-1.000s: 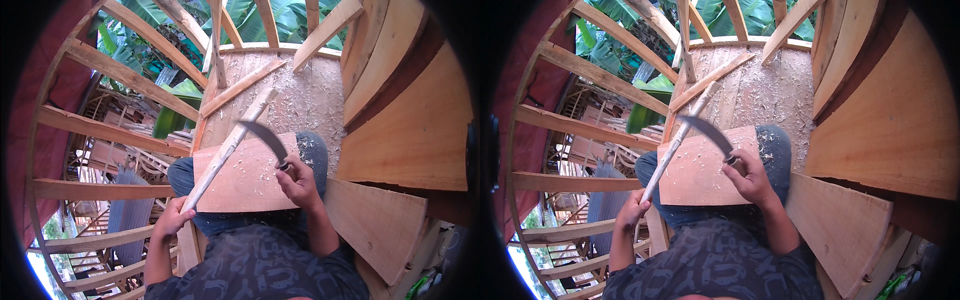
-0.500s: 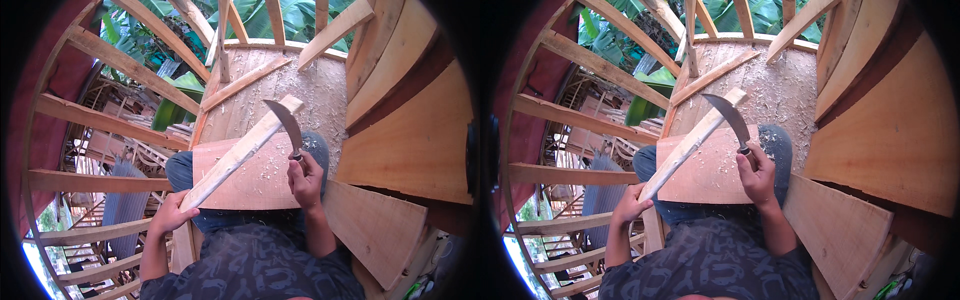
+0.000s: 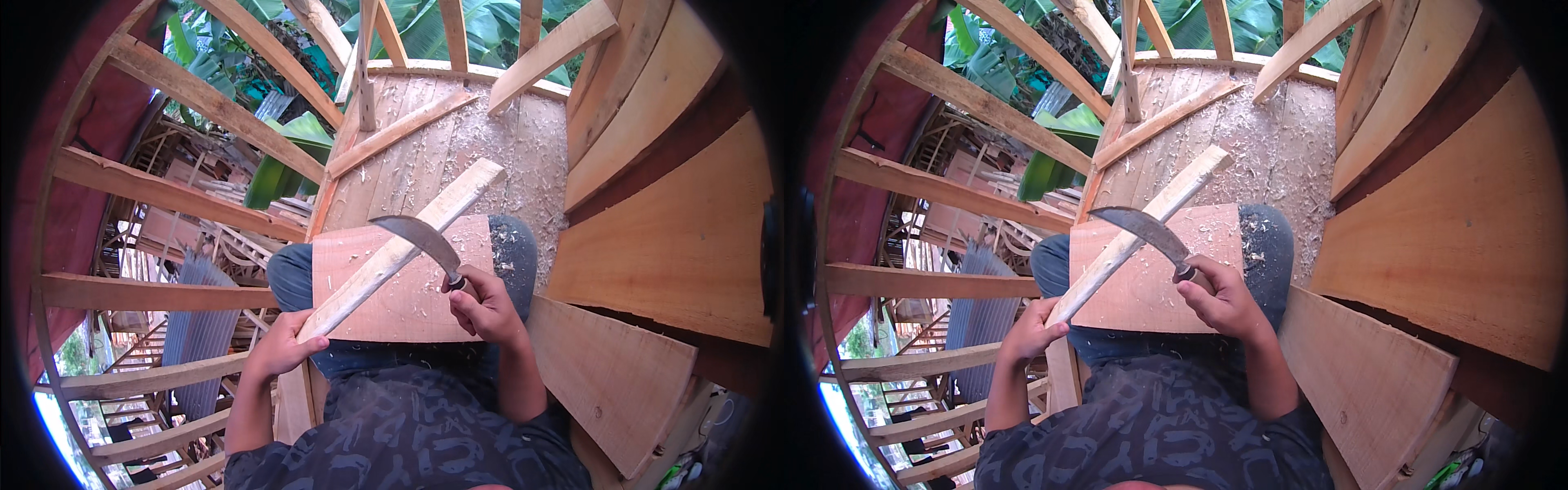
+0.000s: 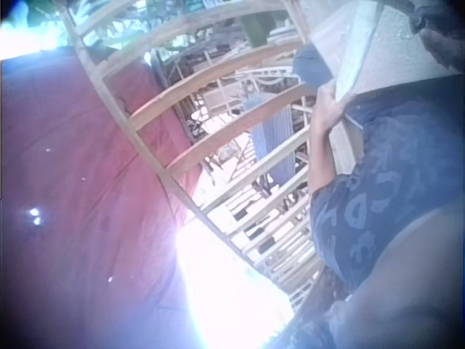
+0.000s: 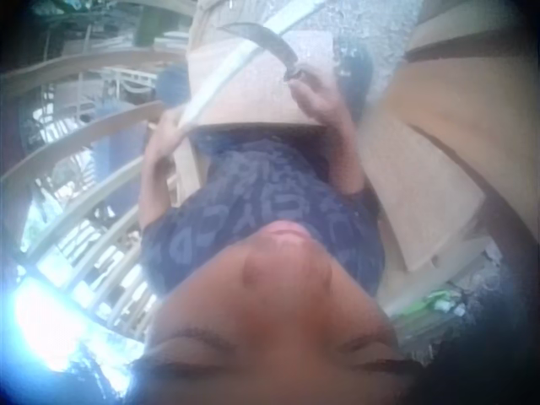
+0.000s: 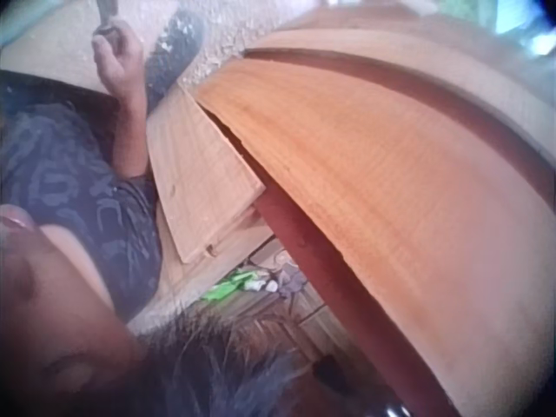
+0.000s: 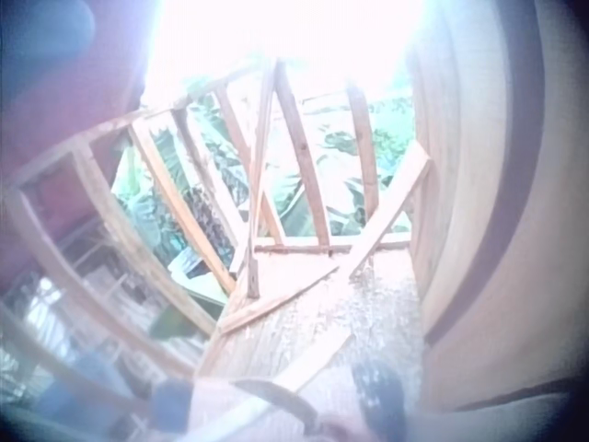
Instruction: The person sits on a wooden floor structure and uses a curved knife to shave and shape a long, thin piece of wood. They hold the wood with their left hand and repeatedly scrape the surface with the knife in their right hand, creating wood shavings.
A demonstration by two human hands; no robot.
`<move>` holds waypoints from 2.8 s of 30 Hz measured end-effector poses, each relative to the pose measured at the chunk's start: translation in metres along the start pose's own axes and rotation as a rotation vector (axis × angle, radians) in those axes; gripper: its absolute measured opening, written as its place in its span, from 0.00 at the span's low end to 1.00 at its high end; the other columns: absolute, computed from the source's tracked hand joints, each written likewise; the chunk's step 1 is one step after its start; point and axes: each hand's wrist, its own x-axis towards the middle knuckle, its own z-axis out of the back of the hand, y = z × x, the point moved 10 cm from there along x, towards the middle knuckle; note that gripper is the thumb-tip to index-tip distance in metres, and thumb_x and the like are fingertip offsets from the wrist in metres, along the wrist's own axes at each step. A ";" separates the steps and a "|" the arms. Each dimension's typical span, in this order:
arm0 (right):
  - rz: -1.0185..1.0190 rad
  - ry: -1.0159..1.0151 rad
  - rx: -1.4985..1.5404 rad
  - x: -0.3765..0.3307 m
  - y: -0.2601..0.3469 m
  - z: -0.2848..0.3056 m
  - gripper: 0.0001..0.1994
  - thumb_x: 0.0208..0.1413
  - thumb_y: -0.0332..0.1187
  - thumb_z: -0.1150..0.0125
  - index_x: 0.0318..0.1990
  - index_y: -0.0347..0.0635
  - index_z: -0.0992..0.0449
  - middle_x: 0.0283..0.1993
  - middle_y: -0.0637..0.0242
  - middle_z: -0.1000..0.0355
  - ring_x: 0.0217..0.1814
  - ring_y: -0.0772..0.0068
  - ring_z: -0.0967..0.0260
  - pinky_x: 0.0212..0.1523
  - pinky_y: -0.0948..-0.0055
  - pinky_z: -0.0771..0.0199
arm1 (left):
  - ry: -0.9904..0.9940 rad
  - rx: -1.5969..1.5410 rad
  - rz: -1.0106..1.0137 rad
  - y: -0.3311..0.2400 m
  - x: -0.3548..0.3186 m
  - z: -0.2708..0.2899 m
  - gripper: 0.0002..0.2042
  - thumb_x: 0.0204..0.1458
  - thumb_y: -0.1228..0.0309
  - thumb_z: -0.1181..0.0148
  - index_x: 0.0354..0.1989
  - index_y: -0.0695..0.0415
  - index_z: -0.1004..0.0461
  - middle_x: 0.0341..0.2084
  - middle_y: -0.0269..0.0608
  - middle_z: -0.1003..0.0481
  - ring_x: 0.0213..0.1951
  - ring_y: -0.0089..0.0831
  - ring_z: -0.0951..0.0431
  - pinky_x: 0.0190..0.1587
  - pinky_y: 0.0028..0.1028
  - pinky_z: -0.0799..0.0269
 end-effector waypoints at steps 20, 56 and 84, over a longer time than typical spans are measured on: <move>0.484 -0.731 -0.767 -0.027 0.035 0.042 0.08 0.55 0.29 0.40 0.37 0.35 0.31 0.19 0.73 0.37 0.21 0.88 0.42 0.22 0.83 0.41 | 0.124 -0.144 0.018 0.007 0.007 -0.017 0.27 0.49 0.48 0.43 0.35 0.66 0.30 0.22 0.33 0.32 0.28 0.20 0.36 0.31 0.24 0.37; 0.085 -0.226 -0.093 -0.004 -0.002 0.031 0.06 0.56 0.31 0.43 0.33 0.38 0.30 0.20 0.79 0.39 0.19 0.91 0.46 0.19 0.85 0.48 | 0.080 0.042 -0.014 -0.015 0.005 -0.006 0.28 0.48 0.48 0.42 0.39 0.67 0.30 0.24 0.36 0.30 0.30 0.23 0.34 0.36 0.26 0.35; 0.228 -0.388 -0.021 -0.006 0.009 0.040 0.08 0.57 0.33 0.43 0.31 0.39 0.32 0.15 0.76 0.41 0.13 0.88 0.47 0.14 0.82 0.50 | 0.037 -0.013 -0.070 -0.029 0.002 -0.009 0.33 0.43 0.36 0.44 0.33 0.61 0.30 0.15 0.25 0.39 0.18 0.14 0.40 0.18 0.18 0.44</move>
